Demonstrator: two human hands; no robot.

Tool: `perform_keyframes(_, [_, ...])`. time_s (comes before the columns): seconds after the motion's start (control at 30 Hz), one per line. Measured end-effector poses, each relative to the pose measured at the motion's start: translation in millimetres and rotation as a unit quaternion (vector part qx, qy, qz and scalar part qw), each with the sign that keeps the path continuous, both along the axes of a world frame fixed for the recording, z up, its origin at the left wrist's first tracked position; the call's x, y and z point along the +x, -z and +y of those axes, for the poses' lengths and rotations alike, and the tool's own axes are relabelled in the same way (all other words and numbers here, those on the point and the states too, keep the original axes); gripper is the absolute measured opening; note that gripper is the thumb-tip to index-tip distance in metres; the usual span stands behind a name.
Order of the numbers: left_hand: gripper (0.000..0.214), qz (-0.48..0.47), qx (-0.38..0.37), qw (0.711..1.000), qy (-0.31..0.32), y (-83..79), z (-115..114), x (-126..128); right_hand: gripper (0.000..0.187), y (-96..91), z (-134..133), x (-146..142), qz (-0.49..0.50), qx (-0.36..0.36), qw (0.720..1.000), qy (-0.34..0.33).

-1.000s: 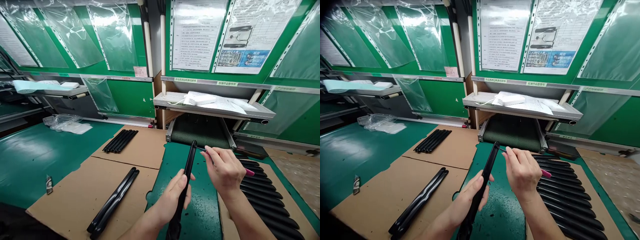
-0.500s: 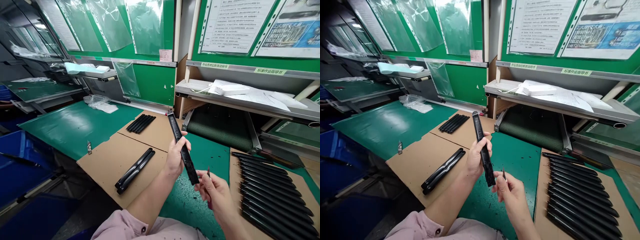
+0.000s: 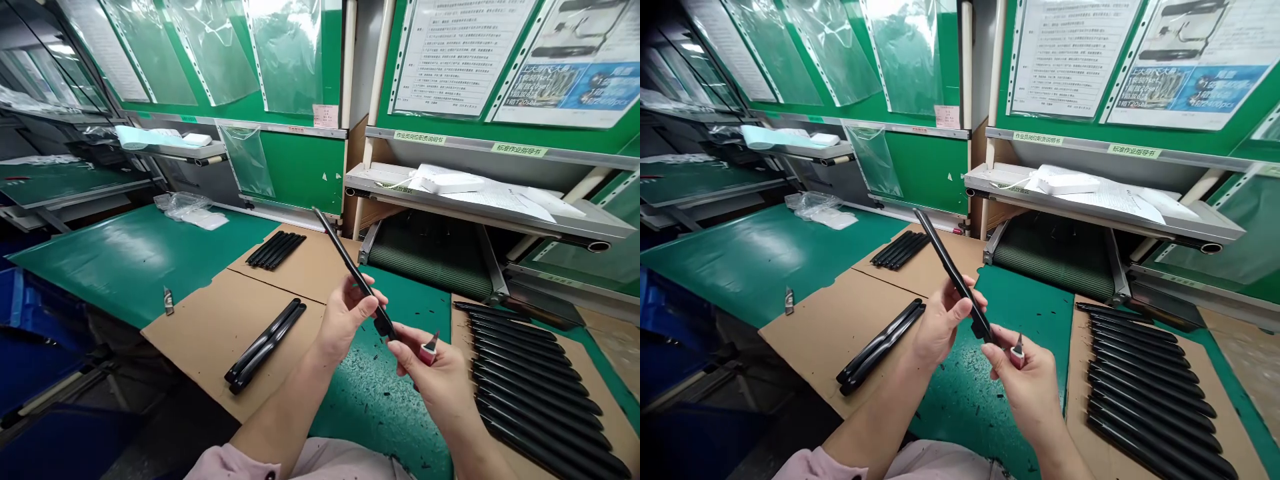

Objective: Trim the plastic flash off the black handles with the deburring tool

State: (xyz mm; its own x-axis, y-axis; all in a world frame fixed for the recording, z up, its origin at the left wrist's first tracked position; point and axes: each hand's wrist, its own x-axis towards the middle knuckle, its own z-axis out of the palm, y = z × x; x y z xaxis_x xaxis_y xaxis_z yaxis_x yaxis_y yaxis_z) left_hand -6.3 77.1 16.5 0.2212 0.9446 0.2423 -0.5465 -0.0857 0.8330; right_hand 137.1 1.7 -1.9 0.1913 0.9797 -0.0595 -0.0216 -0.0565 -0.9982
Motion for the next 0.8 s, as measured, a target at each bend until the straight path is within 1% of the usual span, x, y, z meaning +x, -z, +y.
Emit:
perform_keyframes(0.1, [0.03, 0.004, -0.057, 0.998, -0.009, -1.2, -3, -4, 0.045, -5.4, -2, 5, -0.008, 0.023, 0.999, -0.029])
perform_keyframes(0.2, [0.03, -0.016, -0.101, 0.994, -0.022, 1.0, 0, -7, 0.044, -6.8, -4, 11, -0.008, 0.05, 0.998, -0.048])
perform_keyframes(0.27, [0.031, -0.026, -0.112, 0.993, -0.03, 3.6, 3, -8, 0.043, -6.3, -3, 15, -0.017, 0.051, 0.997, -0.056])
perform_keyframes(0.43, [0.031, -0.032, -0.128, 0.99, -0.043, 8.4, 6, -8, 0.043, -1.8, 0, 24, -0.064, 0.022, 0.996, -0.057])
perform_keyframes(0.53, [0.032, -0.019, -0.134, 0.989, -0.065, 8.9, 6, -7, 0.041, 0.5, 0, 26, -0.111, 0.044, 0.991, -0.054])
perform_keyframes(0.6, [0.031, -0.011, -0.134, 0.987, -0.085, 8.9, 6, -5, 0.039, 0.1, -1, 27, -0.172, 0.085, 0.979, -0.065])
perform_keyframes(0.7, [0.027, -0.021, -0.14, 0.983, -0.113, 9.2, 6, -3, 0.031, -1.7, -1, 25, -0.267, 0.148, 0.948, -0.091])
perform_keyframes(0.8, [0.026, -0.039, -0.15, 0.981, -0.115, 10.1, 7, 0, 0.027, 0.5, -1, 19, -0.324, 0.19, 0.92, -0.11])
